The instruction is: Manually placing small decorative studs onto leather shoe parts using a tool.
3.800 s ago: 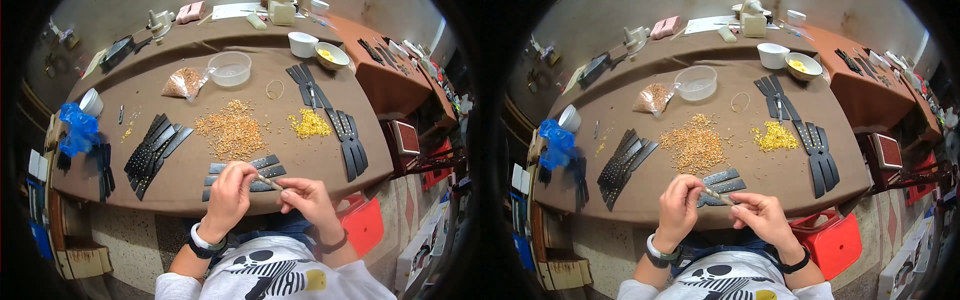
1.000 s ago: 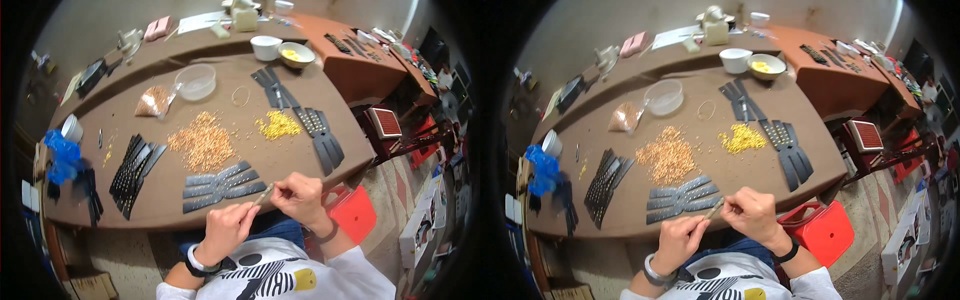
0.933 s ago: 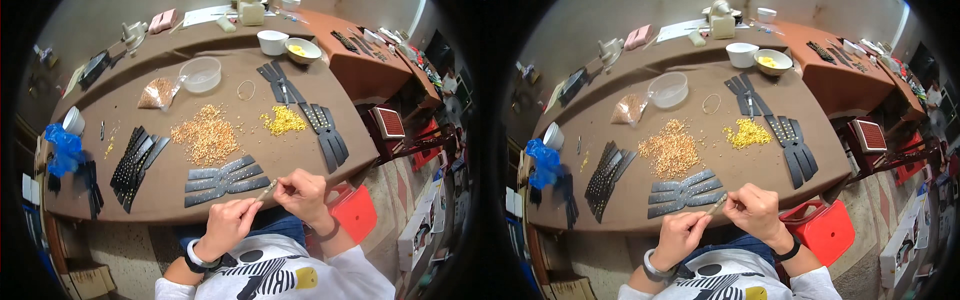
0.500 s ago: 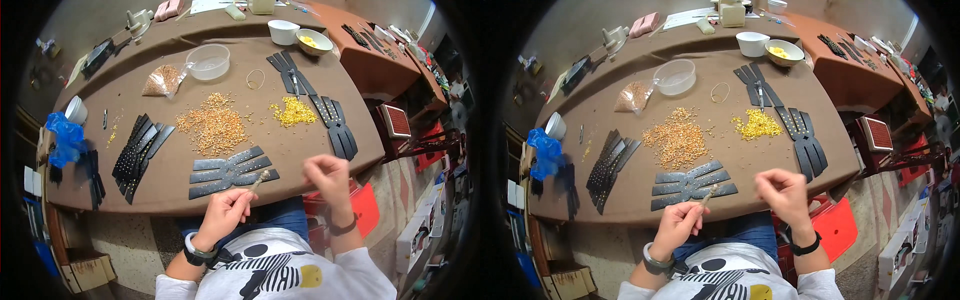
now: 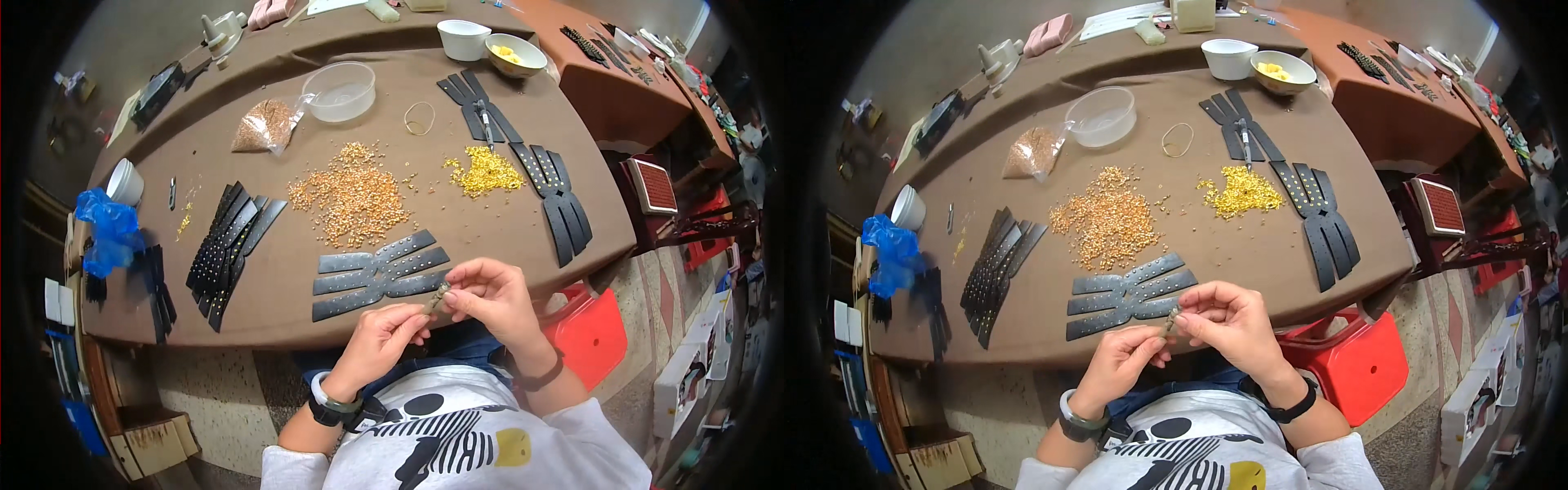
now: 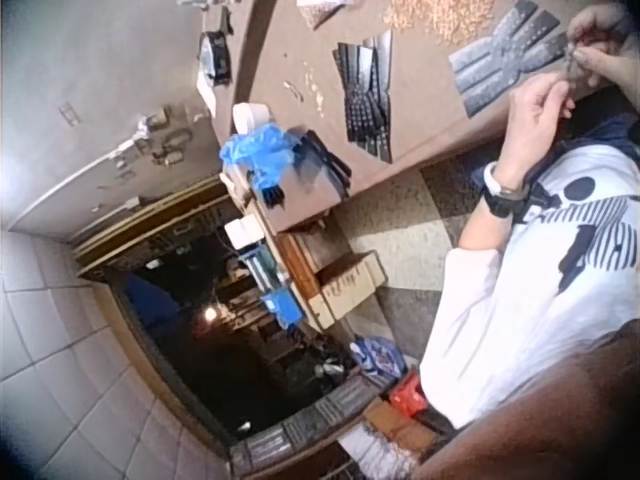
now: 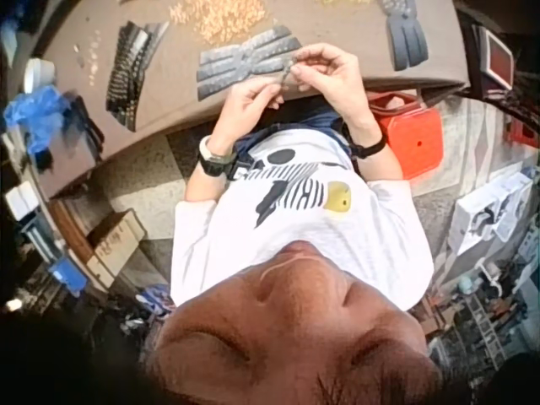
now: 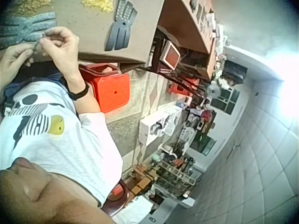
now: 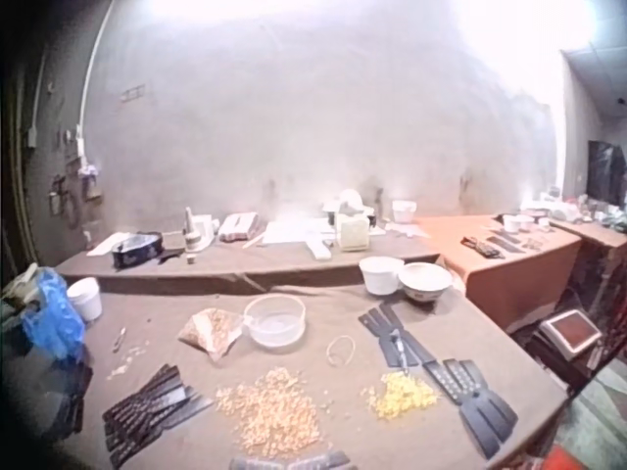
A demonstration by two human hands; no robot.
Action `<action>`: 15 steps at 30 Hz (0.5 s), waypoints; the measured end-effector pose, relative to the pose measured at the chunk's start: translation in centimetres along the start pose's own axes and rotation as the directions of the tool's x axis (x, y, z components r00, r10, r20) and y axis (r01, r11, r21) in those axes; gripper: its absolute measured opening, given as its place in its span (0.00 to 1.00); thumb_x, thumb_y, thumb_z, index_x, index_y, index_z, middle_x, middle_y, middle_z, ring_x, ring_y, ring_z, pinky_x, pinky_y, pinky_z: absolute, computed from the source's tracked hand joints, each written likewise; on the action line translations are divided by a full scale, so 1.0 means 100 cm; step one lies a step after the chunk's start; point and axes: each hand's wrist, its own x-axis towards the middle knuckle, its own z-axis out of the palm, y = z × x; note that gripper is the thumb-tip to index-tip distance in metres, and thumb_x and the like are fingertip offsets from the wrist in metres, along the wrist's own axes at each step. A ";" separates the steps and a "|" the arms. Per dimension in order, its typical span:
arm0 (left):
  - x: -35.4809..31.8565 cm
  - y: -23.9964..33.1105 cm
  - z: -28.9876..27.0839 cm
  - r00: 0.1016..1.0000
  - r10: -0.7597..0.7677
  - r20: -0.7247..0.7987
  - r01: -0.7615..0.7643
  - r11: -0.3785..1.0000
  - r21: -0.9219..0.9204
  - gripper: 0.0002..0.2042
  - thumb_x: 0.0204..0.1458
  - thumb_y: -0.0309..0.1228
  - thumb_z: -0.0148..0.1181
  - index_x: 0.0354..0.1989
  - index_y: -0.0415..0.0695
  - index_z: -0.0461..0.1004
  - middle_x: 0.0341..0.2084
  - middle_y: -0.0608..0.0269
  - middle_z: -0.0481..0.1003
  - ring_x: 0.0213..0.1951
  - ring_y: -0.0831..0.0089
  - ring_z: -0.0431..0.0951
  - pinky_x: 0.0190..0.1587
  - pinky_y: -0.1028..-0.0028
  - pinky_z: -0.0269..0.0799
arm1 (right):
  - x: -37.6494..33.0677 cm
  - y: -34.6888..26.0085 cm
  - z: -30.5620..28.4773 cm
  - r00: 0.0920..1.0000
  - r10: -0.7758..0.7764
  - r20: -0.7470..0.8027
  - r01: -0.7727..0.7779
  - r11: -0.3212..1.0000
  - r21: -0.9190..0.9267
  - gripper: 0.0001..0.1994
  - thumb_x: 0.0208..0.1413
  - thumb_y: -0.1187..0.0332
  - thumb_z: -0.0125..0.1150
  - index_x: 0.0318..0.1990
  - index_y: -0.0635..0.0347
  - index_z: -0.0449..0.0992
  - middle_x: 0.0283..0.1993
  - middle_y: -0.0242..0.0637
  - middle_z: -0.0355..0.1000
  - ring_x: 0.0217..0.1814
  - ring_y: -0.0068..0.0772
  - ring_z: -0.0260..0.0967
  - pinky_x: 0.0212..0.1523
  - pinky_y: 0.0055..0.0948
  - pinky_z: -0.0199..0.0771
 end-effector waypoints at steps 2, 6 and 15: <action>0.004 -0.001 -0.002 0.999 0.035 -0.001 -0.035 0.997 0.065 0.09 0.60 0.26 0.54 0.41 0.32 0.76 0.29 0.61 0.77 0.30 0.77 0.77 0.34 0.79 0.73 | -0.002 0.003 -0.002 0.999 0.000 0.043 0.000 1.000 0.002 0.10 0.52 0.78 0.65 0.43 0.69 0.77 0.36 0.36 0.76 0.36 0.22 0.76 0.35 0.19 0.77; 0.008 -0.003 -0.001 0.971 0.240 -0.010 -0.226 0.927 0.301 0.08 0.57 0.23 0.56 0.42 0.35 0.77 0.34 0.56 0.79 0.34 0.70 0.79 0.38 0.74 0.74 | -0.003 0.009 0.001 0.982 -0.133 0.138 0.136 0.991 -0.013 0.09 0.52 0.80 0.65 0.41 0.70 0.78 0.39 0.37 0.74 0.38 0.24 0.75 0.38 0.20 0.78; 0.009 -0.006 0.002 0.952 0.302 -0.043 -0.264 0.886 0.381 0.08 0.53 0.20 0.57 0.42 0.36 0.77 0.35 0.54 0.79 0.35 0.64 0.80 0.38 0.72 0.74 | -0.010 0.013 0.010 0.975 -0.174 0.139 0.175 0.985 0.004 0.09 0.50 0.82 0.66 0.40 0.70 0.78 0.42 0.38 0.71 0.43 0.26 0.74 0.44 0.22 0.78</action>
